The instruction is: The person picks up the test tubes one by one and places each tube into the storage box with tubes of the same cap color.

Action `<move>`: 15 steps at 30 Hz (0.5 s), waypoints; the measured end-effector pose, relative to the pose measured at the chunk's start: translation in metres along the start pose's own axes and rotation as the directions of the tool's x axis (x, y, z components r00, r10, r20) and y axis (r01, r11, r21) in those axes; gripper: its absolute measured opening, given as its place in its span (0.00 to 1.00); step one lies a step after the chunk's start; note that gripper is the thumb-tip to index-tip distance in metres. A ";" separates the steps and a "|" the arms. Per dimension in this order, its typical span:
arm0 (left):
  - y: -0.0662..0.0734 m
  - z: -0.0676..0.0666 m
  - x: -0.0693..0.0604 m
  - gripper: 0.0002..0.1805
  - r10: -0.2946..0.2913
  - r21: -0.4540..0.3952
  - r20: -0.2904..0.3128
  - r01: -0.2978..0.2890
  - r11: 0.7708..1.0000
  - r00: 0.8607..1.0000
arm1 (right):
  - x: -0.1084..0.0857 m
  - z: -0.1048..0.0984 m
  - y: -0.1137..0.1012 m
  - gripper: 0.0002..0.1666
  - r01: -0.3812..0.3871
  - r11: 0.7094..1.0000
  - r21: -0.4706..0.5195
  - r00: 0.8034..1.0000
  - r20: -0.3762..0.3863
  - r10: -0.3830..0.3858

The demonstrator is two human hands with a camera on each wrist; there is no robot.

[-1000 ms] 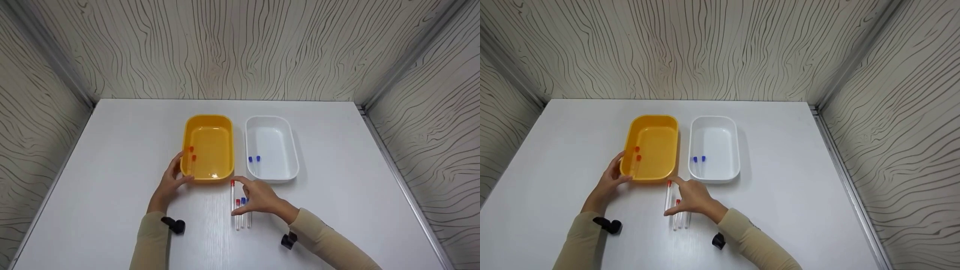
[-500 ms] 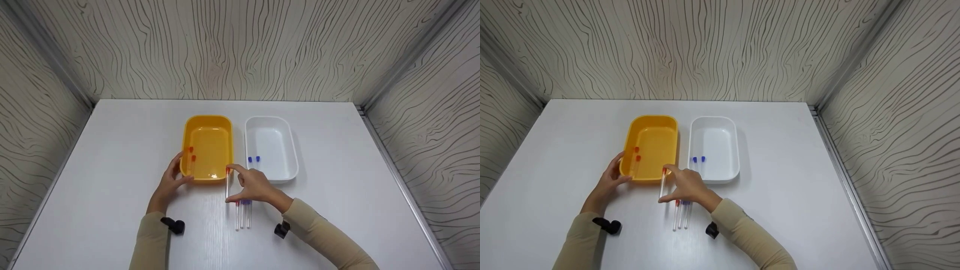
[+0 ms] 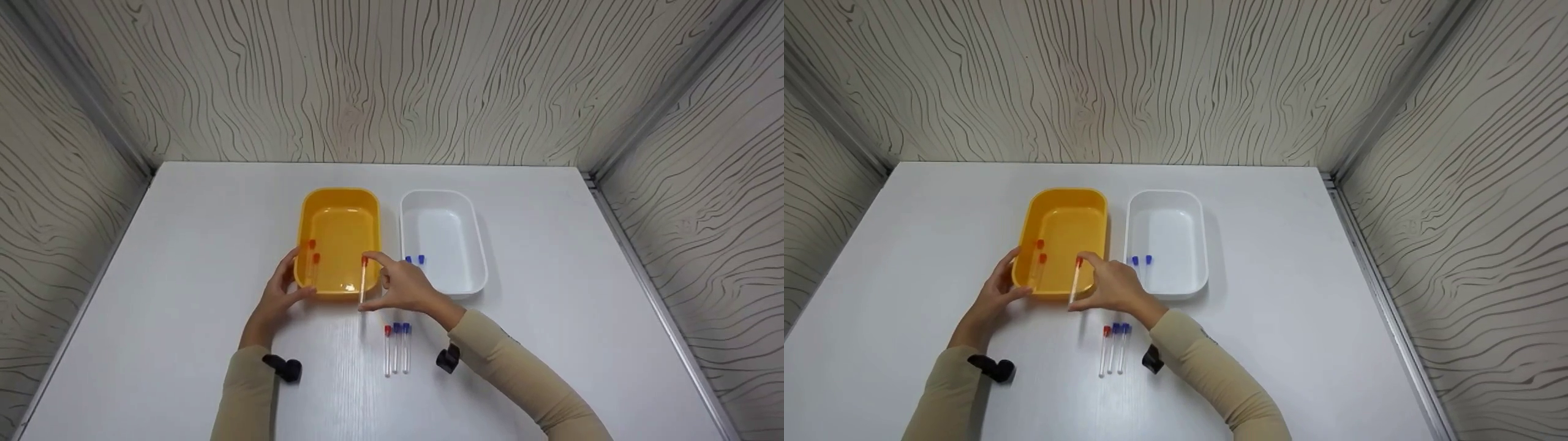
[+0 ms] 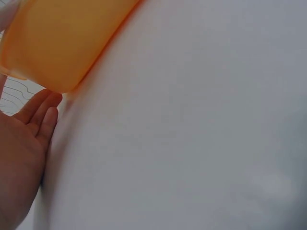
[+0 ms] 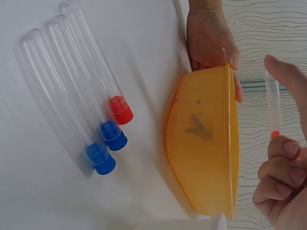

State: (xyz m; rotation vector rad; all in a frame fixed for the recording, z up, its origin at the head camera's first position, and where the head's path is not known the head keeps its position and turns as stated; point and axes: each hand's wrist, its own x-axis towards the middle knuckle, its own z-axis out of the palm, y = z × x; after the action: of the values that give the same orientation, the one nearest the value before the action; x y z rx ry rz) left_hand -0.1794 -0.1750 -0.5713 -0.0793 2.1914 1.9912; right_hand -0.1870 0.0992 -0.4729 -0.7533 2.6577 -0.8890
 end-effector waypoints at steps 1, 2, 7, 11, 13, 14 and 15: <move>0.000 0.000 0.000 0.46 0.001 -0.003 -0.001 -0.001 1.000 1.000 | 0.002 0.000 -0.001 0.56 0.001 1.000 0.009 1.000 -0.002 -0.001; 0.000 0.001 0.000 0.46 0.001 -0.005 -0.002 -0.001 1.000 1.000 | 0.004 0.000 -0.001 0.56 -0.001 1.000 0.015 1.000 -0.002 0.001; 0.000 0.002 -0.001 0.45 0.002 0.002 -0.006 -0.002 1.000 1.000 | 0.013 0.000 -0.003 0.56 0.007 1.000 0.024 1.000 -0.007 -0.007; 0.000 0.001 0.000 0.46 0.003 0.009 -0.004 -0.003 1.000 1.000 | 0.019 0.001 -0.005 0.56 0.001 1.000 0.027 1.000 -0.016 0.000; 0.001 0.001 0.000 0.46 0.008 0.006 -0.001 -0.008 1.000 1.000 | 0.021 0.001 -0.006 0.57 -0.001 1.000 0.026 1.000 -0.020 0.001; 0.001 0.001 0.000 0.46 0.008 0.003 -0.002 -0.008 1.000 1.000 | 0.022 0.001 -0.005 0.57 0.001 1.000 0.025 1.000 -0.021 0.000; 0.000 0.001 0.000 0.46 0.009 0.000 -0.002 -0.009 1.000 1.000 | 0.024 0.002 -0.005 0.57 0.006 1.000 0.024 1.000 -0.023 -0.005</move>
State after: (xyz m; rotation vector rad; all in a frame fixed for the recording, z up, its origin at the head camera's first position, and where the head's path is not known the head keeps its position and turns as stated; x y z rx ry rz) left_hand -0.1792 -0.1740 -0.5709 -0.0707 2.1968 1.9969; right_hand -0.2042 0.0818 -0.4726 -0.7494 2.6605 -0.9352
